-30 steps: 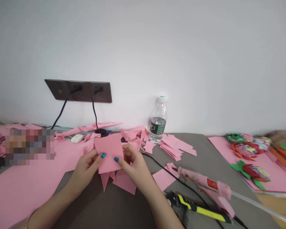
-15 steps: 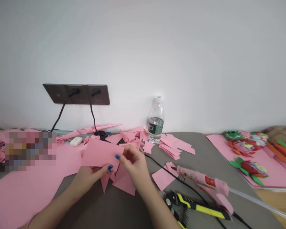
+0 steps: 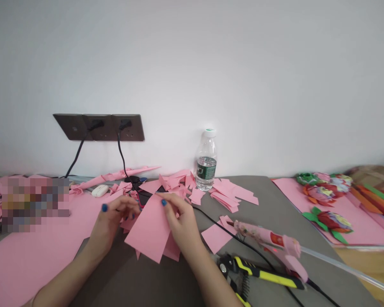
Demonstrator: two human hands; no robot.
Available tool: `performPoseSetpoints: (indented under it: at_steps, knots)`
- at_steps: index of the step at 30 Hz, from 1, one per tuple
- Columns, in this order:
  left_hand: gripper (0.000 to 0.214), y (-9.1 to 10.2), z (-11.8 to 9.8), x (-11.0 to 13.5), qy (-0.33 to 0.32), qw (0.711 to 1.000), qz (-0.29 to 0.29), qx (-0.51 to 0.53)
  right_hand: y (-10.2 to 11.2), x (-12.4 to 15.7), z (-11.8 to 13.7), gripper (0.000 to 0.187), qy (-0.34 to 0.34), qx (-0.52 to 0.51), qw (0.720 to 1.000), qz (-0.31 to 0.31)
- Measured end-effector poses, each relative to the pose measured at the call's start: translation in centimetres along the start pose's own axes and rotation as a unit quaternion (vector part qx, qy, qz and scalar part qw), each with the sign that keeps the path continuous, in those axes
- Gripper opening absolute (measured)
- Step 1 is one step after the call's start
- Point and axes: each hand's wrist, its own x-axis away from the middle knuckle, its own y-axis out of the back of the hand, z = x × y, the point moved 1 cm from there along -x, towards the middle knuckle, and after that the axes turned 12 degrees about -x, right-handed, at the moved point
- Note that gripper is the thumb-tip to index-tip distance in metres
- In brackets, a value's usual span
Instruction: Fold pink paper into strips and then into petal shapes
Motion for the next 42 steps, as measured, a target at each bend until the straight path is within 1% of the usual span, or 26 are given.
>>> performPoseSetpoints:
  at_steps: [2,3,5,6,7,8,11,12,13,15,17,18,20,22,24,26,30,33,36,38,40,42]
  knots:
    - [0.056,-0.2,-0.2,0.0,0.006,0.999,0.036,-0.017,-0.4,0.2,0.3,0.019,0.021,0.018,0.999,0.045]
    - [0.048,-0.4,-0.4,0.0,0.014,0.998,0.059,-0.026,-0.5,0.3,0.4,0.020,0.025,0.022,0.998,0.057]
    - [0.038,-0.8,-0.6,0.2,0.038,0.993,0.100,-0.041,-0.8,0.5,0.3,0.026,0.011,0.005,0.999,0.052]
    - [0.036,-1.0,-0.7,0.3,0.052,0.992,0.109,-0.041,-0.8,0.5,0.2,0.031,0.001,-0.011,0.999,0.045]
    - [0.037,-1.1,-0.7,0.4,0.066,0.991,0.109,-0.033,-0.9,0.6,0.0,0.035,-0.005,-0.024,0.999,0.040]
    - [0.040,-1.2,-0.8,0.5,0.078,0.992,0.102,-0.018,-0.9,0.6,-0.1,0.033,-0.008,-0.029,0.999,0.038]
    - [0.046,-1.5,-0.7,0.7,0.092,0.993,0.069,0.033,-1.0,0.7,-0.3,0.010,0.000,-0.005,0.999,0.035]
    - [0.045,-1.7,-0.6,0.8,0.093,0.993,0.063,0.041,-1.0,0.8,-0.3,0.007,0.012,0.014,0.999,0.029]
    - [0.043,-1.9,-0.5,0.9,0.094,0.993,0.062,0.046,-1.0,0.9,-0.2,0.011,0.033,0.037,0.998,0.024]
    - [0.039,-2.3,-0.2,1.2,0.098,0.991,0.062,0.068,-1.0,1.1,0.1,0.024,0.110,0.094,0.989,0.026]
    - [0.037,-2.8,-0.1,1.4,0.122,0.982,0.060,0.128,-1.1,1.4,0.4,0.038,0.202,0.151,0.966,0.052]
    - [0.038,-3.0,-0.1,1.5,0.140,0.974,0.055,0.170,-1.2,1.5,0.5,0.043,0.239,0.170,0.953,0.072]
    - [0.043,-3.3,-0.2,1.4,0.174,0.952,0.050,0.248,-1.4,1.6,0.5,0.049,0.287,0.199,0.931,0.108]
    - [0.048,-3.4,-0.4,1.2,0.182,0.937,0.050,0.293,-1.6,1.6,0.3,0.052,0.301,0.223,0.918,0.134]
    - [0.047,-3.2,-0.4,1.1,0.162,0.939,0.050,0.300,-1.7,1.6,0.2,0.053,0.294,0.240,0.913,0.154]
    - [0.043,-3.0,-0.2,1.0,0.140,0.949,0.041,0.279,-1.7,1.7,0.2,0.050,0.276,0.245,0.914,0.169]
    - [0.044,-2.5,0.4,1.0,0.106,0.984,0.032,0.143,-1.6,1.8,0.4,0.045,0.252,0.211,0.926,0.185]
    - [0.042,-2.1,0.4,0.9,0.087,0.993,0.035,0.076,-1.4,1.7,0.9,0.037,0.227,0.146,0.947,0.172]
    - [0.041,-1.9,-0.2,0.8,0.081,0.995,0.052,0.037,-1.1,1.4,1.4,0.028,0.166,0.085,0.973,0.132]
    - [0.043,-1.9,-0.5,0.9,0.079,0.995,0.067,0.016,-0.9,1.3,1.5,0.026,0.116,0.057,0.984,0.123]
    - [0.043,-2.0,-0.6,1.1,0.078,0.994,0.082,0.005,-0.9,1.4,1.4,0.029,0.065,0.038,0.986,0.146]
    - [0.043,-2.1,-0.4,1.4,0.084,0.993,0.078,-0.001,-1.2,1.6,1.1,0.035,0.021,0.025,0.981,0.189]
